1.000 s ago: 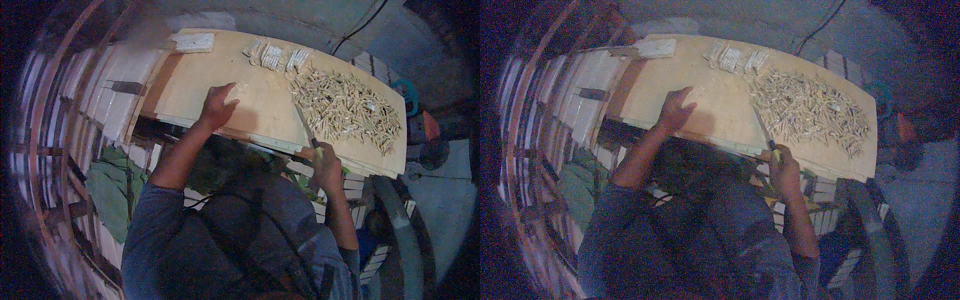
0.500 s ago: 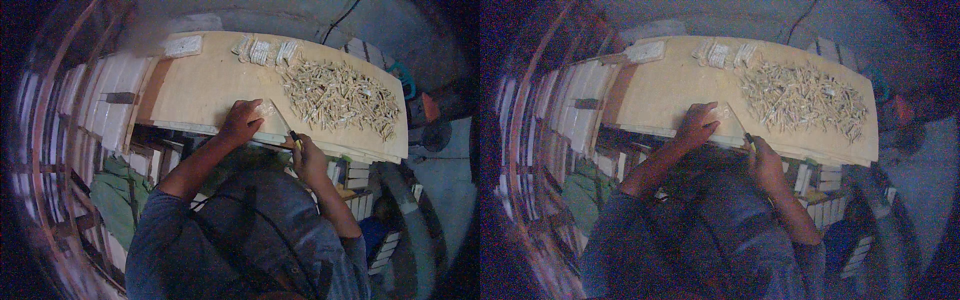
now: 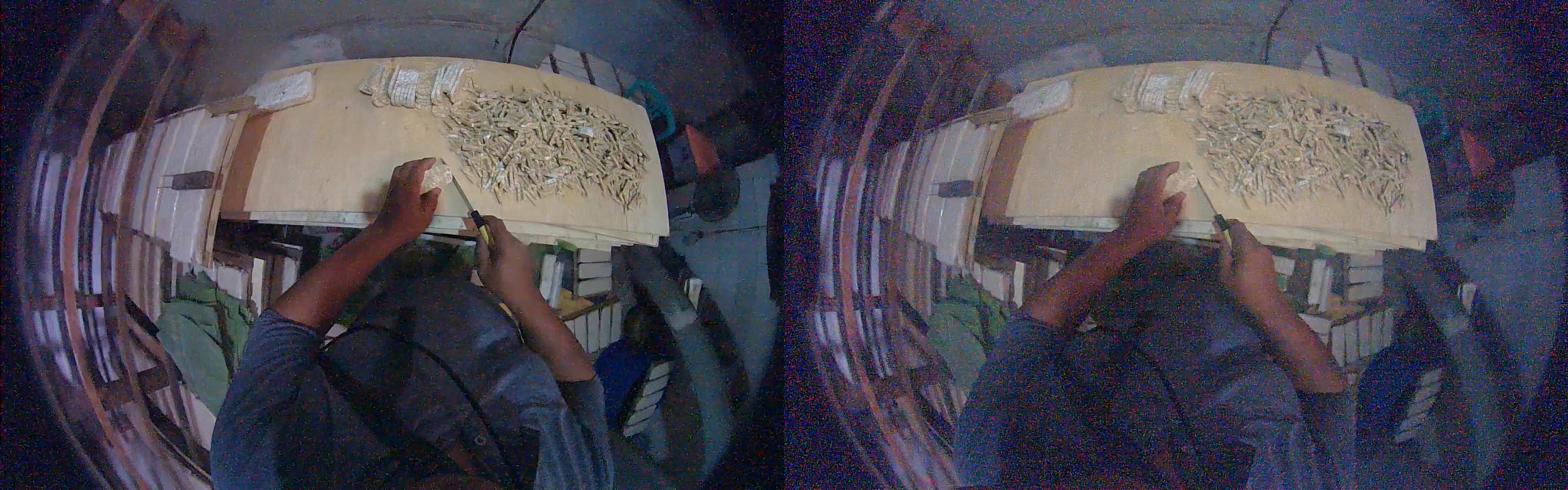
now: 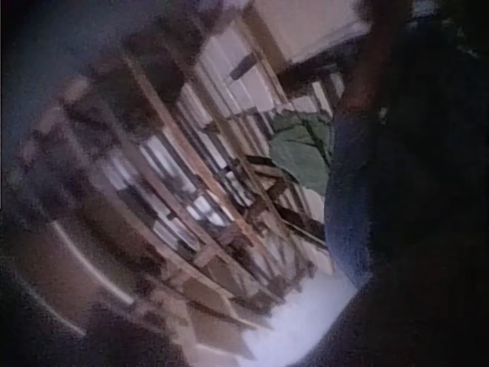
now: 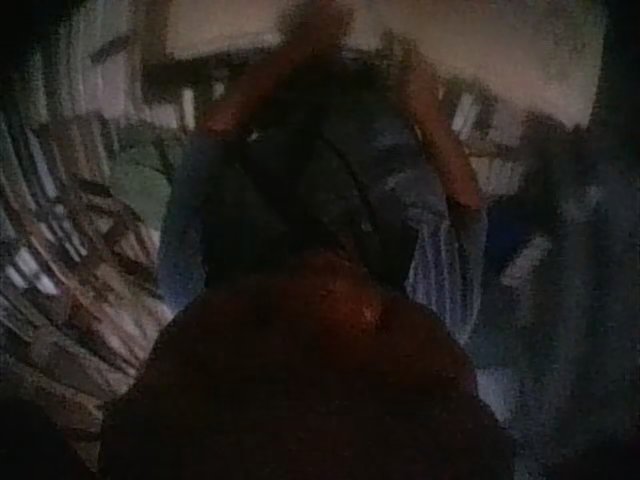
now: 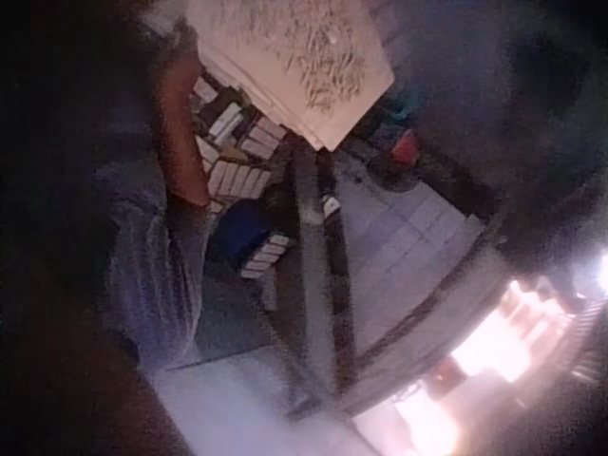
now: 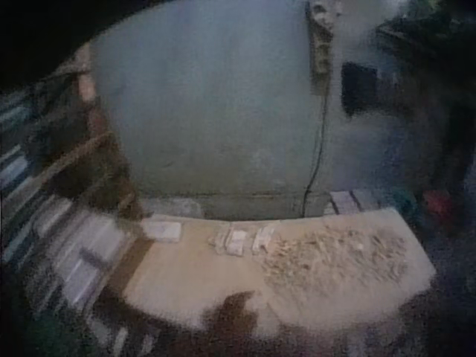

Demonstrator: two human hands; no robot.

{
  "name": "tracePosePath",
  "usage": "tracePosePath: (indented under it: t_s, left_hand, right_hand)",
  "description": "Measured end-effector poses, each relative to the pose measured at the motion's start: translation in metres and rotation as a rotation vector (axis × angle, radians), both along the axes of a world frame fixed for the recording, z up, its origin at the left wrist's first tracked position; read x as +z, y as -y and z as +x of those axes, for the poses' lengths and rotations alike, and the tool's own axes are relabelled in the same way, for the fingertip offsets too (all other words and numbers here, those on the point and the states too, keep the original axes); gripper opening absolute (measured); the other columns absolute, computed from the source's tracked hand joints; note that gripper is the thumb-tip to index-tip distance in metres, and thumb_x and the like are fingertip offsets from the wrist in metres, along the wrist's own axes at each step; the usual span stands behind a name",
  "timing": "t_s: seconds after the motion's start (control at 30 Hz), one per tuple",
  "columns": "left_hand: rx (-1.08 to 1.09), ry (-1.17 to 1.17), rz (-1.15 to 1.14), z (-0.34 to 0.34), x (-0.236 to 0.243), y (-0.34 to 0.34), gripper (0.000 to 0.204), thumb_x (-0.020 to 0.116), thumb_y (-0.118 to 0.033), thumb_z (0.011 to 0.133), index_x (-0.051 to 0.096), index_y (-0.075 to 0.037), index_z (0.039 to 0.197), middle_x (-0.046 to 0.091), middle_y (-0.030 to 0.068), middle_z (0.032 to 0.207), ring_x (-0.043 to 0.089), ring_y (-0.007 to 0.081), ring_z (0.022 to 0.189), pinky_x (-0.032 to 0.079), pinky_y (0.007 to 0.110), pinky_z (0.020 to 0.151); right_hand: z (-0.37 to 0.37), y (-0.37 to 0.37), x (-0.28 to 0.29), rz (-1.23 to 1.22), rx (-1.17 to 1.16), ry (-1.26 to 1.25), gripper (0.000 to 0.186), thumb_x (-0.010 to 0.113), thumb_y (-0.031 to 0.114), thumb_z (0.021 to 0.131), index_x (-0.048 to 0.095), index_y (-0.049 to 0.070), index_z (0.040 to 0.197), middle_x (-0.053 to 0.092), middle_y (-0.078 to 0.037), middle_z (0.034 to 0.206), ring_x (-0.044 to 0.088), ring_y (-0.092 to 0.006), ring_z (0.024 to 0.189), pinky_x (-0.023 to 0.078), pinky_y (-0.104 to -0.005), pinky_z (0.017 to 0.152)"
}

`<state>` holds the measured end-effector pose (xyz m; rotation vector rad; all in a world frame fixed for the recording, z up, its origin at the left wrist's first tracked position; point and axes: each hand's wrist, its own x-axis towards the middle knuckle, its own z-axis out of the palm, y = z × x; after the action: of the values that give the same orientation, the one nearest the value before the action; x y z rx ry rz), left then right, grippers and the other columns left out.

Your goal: The person uses a knife to cut small rectangular wooden blocks into thin strips on a wooden workbench. The person repeatedly picks up blocks, slices them, and adds the resulting strips to a growing pile on the table.

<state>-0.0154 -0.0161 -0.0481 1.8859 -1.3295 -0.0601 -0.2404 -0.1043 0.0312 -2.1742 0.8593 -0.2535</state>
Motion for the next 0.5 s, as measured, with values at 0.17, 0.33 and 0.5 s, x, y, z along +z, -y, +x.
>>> tracePosePath:
  t_s: [0.17,0.33,0.5]
  left_hand:
    - [0.05,-0.024,0.008,0.0,0.0,-0.001,0.06,0.076,-0.01,0.085,0.053,-0.003,0.141,0.059,0.0239,0.135,0.051,0.0451,0.128,0.045,0.053,0.108]
    - [-0.004,0.024,0.037,0.003,0.001,0.0,0.058,0.076,-0.012,0.086,0.055,-0.004,0.14,0.061,0.0226,0.133,0.054,0.044,0.125,0.044,0.052,0.109]
    - [-0.005,0.083,0.043,0.005,-0.005,0.003,0.058,0.077,-0.011,0.084,0.056,-0.005,0.138,0.062,0.0219,0.131,0.057,0.0448,0.12,0.047,0.053,0.105]
  right_hand:
    - [-0.006,0.001,-0.019,-0.05,-0.007,0.073,0.032,0.063,0.018,0.102,0.06,0.003,0.13,0.072,-0.03,0.105,0.07,-0.0517,0.096,0.057,-0.056,0.081]
    - [-0.005,0.0,-0.015,0.019,-0.002,0.06,0.034,0.064,0.017,0.101,0.06,0.001,0.131,0.072,-0.03,0.108,0.071,-0.0507,0.096,0.057,-0.0561,0.082]
    - [-0.008,0.0,-0.026,-0.039,-0.011,0.079,0.03,0.063,0.016,0.1,0.059,0.003,0.127,0.072,-0.029,0.106,0.071,-0.0507,0.094,0.057,-0.057,0.08]
